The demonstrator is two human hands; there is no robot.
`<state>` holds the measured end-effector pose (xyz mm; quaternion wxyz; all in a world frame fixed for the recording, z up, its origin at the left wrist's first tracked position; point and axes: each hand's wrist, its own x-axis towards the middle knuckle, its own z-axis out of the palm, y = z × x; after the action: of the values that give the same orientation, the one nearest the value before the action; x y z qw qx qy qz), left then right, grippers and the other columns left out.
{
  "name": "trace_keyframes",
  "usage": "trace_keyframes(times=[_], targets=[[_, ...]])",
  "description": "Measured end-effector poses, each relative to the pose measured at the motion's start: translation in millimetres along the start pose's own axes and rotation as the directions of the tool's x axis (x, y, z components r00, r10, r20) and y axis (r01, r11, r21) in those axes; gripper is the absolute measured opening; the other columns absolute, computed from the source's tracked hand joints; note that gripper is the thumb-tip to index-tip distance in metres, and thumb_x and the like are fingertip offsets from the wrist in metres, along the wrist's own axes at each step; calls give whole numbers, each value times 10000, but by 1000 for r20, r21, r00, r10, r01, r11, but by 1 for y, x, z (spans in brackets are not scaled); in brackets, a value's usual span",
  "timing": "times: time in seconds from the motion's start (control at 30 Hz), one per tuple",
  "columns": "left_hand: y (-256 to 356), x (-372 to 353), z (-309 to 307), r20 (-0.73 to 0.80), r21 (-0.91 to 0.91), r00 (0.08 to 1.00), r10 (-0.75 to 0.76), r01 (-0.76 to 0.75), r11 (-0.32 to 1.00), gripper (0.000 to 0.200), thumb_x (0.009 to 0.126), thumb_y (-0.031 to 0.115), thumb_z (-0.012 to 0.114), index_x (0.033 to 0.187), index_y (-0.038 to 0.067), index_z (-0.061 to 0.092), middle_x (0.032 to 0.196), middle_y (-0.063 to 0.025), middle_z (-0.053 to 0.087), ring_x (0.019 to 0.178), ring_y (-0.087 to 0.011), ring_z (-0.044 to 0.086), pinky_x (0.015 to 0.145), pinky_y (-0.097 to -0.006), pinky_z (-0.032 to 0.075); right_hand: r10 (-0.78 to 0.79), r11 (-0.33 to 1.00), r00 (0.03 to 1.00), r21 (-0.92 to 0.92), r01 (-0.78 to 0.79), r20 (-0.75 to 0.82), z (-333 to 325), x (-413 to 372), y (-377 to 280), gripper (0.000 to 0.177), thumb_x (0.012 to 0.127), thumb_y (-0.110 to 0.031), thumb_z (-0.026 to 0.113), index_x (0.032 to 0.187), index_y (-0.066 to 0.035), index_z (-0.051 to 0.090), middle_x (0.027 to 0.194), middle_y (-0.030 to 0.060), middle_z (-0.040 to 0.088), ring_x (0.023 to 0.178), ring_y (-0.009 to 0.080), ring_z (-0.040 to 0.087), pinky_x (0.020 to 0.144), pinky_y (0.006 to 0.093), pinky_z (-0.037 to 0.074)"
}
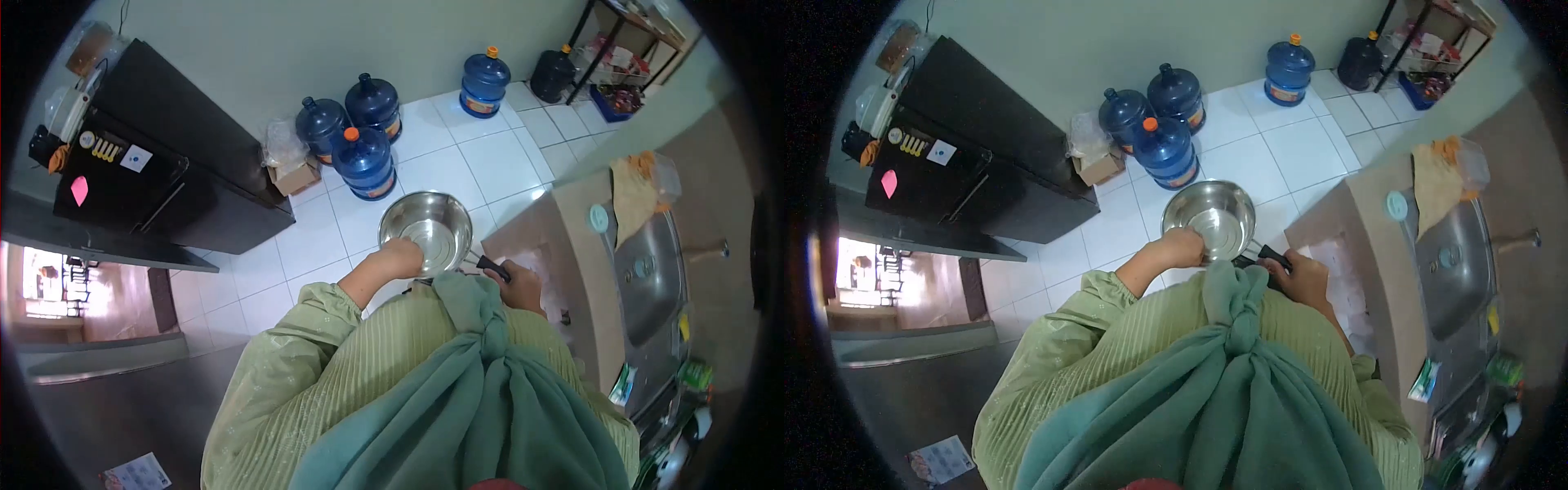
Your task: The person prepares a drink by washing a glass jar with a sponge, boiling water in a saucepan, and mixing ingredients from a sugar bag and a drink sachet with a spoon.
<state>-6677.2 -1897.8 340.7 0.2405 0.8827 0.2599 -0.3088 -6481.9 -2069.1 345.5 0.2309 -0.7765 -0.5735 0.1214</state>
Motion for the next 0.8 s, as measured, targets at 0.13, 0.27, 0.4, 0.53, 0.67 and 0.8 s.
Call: trace_keyframes(times=[0.13, 0.27, 0.4, 0.53, 0.67, 0.8], targets=[[-22, 28, -24, -677, -430, 731, 89, -491, 758, 265, 753, 31, 482, 994, 67, 587, 1112, -121, 541, 1077, -305, 484, 928, -359, 392, 27, 999, 996, -28, -29, -82, -12, 96, 39, 390, 771, -415, 639, 664, -46, 570, 589, 127, 582, 533, 308, 579, 486, 403, 429], [-70, 42, -24, -671, -562, 728, -138, -379, 735, 290, 732, -6, 473, 978, 72, 608, 1064, -135, 546, 1008, -300, 522, 881, -346, 422, 147, 980, 981, -113, -162, -127, -17, 187, 99, 396, 818, -418, 583, 697, -41, 586, 570, 134, 562, 539, 290, 577, 489, 396, 419], [-131, 40, 8, -421, -816, 816, -396, -151, 558, 246, 789, 10, 483, 985, 68, 620, 970, -118, 590, 933, -265, 561, 849, -324, 438, 377, 864, 926, 370, -341, -28, -15, 284, 122, 427, 883, -380, 502, 661, -19, 555, 505, 79, 488, 476, 182, 502, 465, 343, 377], [-229, 99, 15, -221, -975, 785, -578, -159, 156, 214, 844, 48, 472, 991, 60, 626, 910, -66, 626, 870, -174, 581, 806, -294, 452, 396, 221, 811, 812, -540, 431, 18, 378, 100, 294, 906, -301, 475, 768, -44, 517, 555, 3, 442, 451, 110, 401, 439, 260, 346], [-357, 237, -73, -285, -955, 764, -579, -281, 100, 229, 871, 142, 455, 1030, 72, 603, 957, -26, 624, 924, -121, 571, 745, -270, 443, 306, -239, 645, 712, -660, 701, 90, 461, 84, 232, 929, -258, 425, 789, -75, 447, 542, -4, 367, 434, 124, 322, 421, 263, 268], [-510, 432, -151, -444, -876, 578, -685, -120, 467, 236, 797, 117, 536, 1016, 54, 599, 933, -107, 637, 858, -248, 605, 760, -344, 470, 503, -323, 388, 585, -744, 772, 116, 519, 59, 271, 921, -262, 440, 704, -100, 423, 511, -23, 323, 417, 111, 291, 426, 258, 249]])
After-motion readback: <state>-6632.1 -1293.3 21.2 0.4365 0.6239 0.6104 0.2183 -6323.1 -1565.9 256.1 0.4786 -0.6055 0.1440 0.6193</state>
